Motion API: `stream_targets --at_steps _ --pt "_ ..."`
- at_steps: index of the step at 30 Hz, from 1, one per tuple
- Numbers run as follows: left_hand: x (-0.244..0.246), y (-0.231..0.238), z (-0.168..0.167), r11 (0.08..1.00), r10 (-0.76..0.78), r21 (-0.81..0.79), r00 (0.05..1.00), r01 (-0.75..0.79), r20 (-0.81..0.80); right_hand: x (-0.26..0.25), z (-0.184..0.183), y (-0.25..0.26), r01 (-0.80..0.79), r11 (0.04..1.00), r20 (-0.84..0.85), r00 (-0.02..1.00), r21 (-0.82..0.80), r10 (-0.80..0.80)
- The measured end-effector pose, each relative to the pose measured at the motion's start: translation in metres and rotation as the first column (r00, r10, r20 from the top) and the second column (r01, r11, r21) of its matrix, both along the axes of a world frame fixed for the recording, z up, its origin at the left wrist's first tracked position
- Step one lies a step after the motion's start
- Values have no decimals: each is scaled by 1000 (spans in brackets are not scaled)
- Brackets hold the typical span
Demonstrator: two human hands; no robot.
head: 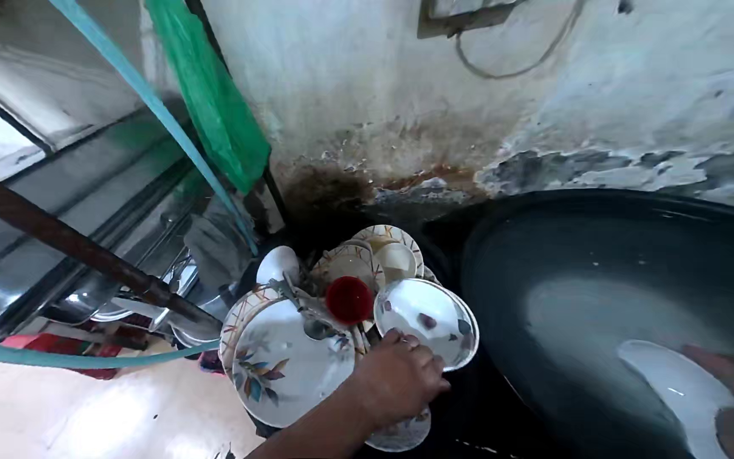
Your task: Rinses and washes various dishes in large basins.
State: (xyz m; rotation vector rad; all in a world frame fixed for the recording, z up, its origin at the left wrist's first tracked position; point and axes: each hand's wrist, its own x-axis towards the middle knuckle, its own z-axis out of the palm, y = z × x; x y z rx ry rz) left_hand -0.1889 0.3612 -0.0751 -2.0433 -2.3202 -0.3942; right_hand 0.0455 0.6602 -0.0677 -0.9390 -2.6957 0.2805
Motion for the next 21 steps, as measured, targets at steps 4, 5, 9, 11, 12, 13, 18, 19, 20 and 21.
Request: stream_targets --at_steps 4,5,9,11,12,13,18,19,20,21 --pt "-40 3 25 961 245 -176 954 -215 174 18 -44 25 32 874 -152 981 -485 -120" --pt "-66 0 26 925 361 -186 919 -332 155 22 -44 25 48 810 -166 970 -584 -177" --pt "-173 -42 9 657 740 -254 671 -710 42 27 -26 22 233 631 -23 929 -740 -370" --pt "-195 -59 14 486 872 -322 475 -813 116 25 -14 16 200 550 -63 905 -811 -422" --pt "-200 -61 17 457 889 -307 433 -835 147 21 -6 11 179 529 -81 899 -829 -431" --pt "-197 -58 22 502 864 -248 467 -828 189 15 5 4 164 515 -93 895 -841 -437" --pt "-98 -22 38 950 247 -229 960 -213 133 -9 18 -13 88 385 -147 828 -919 -541" --pt "-76 -18 36 954 97 -296 986 -52 139 -15 19 -13 58 375 -163 832 -925 -530" --pt "-59 -14 36 926 -2 -373 987 63 160 -22 18 -14 32 387 -186 838 -922 -512" --pt "-49 -10 35 896 -58 -426 983 129 175 -30 20 -17 15 401 -203 844 -916 -497"
